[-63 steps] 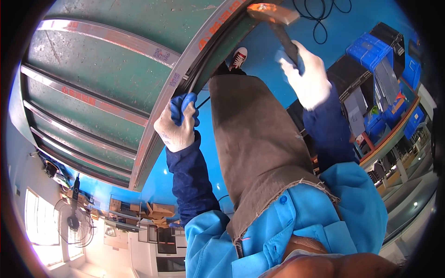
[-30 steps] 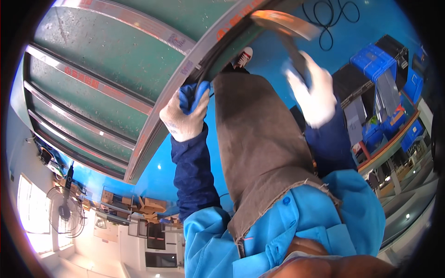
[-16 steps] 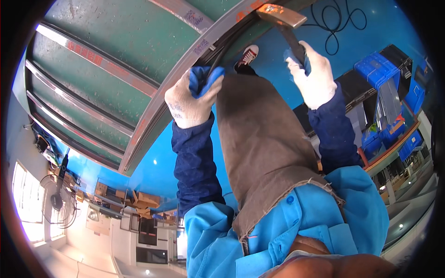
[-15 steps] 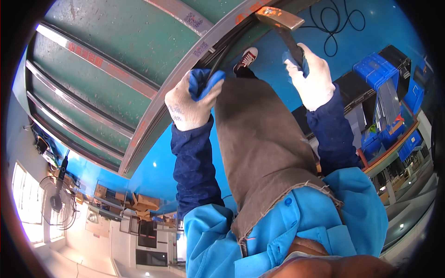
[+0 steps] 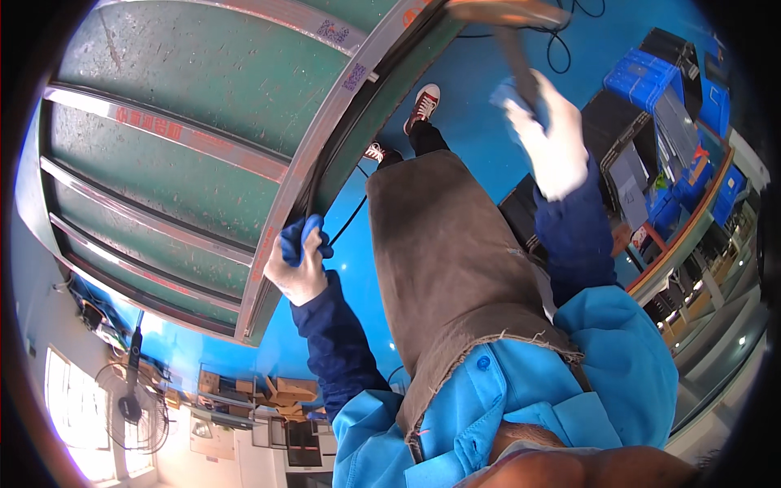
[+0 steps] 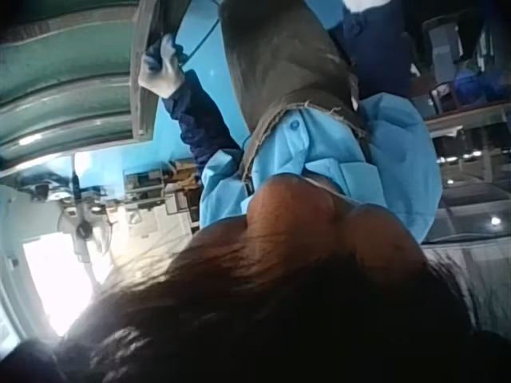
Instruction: Fabricating a metal frame by hammering, using pliers to cut or bend components, and smoothing metal edges.
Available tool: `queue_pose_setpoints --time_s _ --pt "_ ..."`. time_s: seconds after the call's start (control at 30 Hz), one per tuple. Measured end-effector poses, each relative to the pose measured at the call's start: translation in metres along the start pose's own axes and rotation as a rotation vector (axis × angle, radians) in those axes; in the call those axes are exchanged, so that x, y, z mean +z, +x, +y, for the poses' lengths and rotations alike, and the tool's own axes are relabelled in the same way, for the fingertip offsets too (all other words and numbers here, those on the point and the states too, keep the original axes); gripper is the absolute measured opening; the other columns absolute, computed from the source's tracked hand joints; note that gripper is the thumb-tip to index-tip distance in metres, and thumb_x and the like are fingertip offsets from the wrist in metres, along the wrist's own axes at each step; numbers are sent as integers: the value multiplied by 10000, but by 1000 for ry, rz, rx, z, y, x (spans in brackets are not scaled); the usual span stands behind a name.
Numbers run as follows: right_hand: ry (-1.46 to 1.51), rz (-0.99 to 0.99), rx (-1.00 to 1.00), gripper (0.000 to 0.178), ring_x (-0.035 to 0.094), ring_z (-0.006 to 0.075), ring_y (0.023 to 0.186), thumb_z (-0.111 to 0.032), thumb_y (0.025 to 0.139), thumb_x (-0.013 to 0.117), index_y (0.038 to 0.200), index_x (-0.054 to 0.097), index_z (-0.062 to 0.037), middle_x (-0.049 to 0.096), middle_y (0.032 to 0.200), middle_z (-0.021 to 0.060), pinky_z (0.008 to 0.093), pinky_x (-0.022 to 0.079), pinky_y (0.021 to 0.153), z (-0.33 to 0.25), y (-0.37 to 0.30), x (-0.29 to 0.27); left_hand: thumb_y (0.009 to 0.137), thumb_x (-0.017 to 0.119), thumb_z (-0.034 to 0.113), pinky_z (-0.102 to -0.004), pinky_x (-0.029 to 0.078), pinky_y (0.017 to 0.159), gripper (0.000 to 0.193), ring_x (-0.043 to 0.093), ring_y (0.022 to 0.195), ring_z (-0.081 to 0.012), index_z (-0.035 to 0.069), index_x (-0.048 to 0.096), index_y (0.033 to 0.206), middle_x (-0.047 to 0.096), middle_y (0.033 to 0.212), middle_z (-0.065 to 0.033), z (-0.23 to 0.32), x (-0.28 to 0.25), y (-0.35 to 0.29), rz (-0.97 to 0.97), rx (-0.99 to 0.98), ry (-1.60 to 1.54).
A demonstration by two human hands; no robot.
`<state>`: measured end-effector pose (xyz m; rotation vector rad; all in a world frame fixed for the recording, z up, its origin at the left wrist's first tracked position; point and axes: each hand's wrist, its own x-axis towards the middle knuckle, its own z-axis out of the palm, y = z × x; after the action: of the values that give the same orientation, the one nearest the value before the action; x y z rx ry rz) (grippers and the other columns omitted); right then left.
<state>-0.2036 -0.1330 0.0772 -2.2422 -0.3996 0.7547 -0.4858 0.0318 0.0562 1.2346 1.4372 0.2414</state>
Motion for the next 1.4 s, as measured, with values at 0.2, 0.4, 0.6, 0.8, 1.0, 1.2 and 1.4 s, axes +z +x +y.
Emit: queue_pose_setpoints --time_s 0.2,0.4,0.6,0.8,1.0,1.2,1.4 --pt "-63 68 -6 150 545 197 544 -138 859 608 981 583 -55 609 688 71 327 434 526 7 -10 22 786 633 59 -206 412 435 164 509 457 -125 -85 648 864 598 596 -85 3 0 8 -139 51 119" --pt "-145 105 -32 149 539 208 540 -139 864 605 977 577 -45 605 687 83 332 433 532 0 -7 29 818 610 96 -204 400 433 184 483 440 -114 -81 650 848 583 575 -71 0 -7 13 -267 56 114" --pt "-208 47 32 152 534 226 537 -144 861 620 963 570 -42 601 687 87 341 431 536 5 -16 47 861 588 277 -218 400 440 332 481 417 -137 -46 655 823 548 524 -67 -8 -4 14 -278 135 147" --pt "-141 24 26 166 526 238 527 -145 850 631 957 564 -38 596 681 90 350 430 536 -9 -16 37 869 574 282 -218 400 441 339 480 414 -139 -45 653 827 545 515 -63 -5 -5 13 -260 86 166" --pt "-185 69 8 176 522 237 515 -137 832 640 956 561 -42 585 652 87 346 427 531 1 -12 39 866 566 248 -214 403 447 316 478 413 -136 -56 648 833 552 524 -62 2 -2 14 -294 62 150" --pt "-49 92 -11 181 533 248 514 -119 812 644 954 559 -47 591 651 79 350 432 533 -20 -38 32 847 574 170 -204 401 456 249 480 433 -120 -67 647 838 567 556 -65 4 -9 13 -343 16 123" --pt "-22 8 114 187 567 264 530 -107 799 643 959 563 -50 617 677 75 369 440 536 -19 -43 42 874 553 236 -211 392 443 307 473 409 -134 -53 640 815 547 521 -59 -1 -9 14 -330 72 182"
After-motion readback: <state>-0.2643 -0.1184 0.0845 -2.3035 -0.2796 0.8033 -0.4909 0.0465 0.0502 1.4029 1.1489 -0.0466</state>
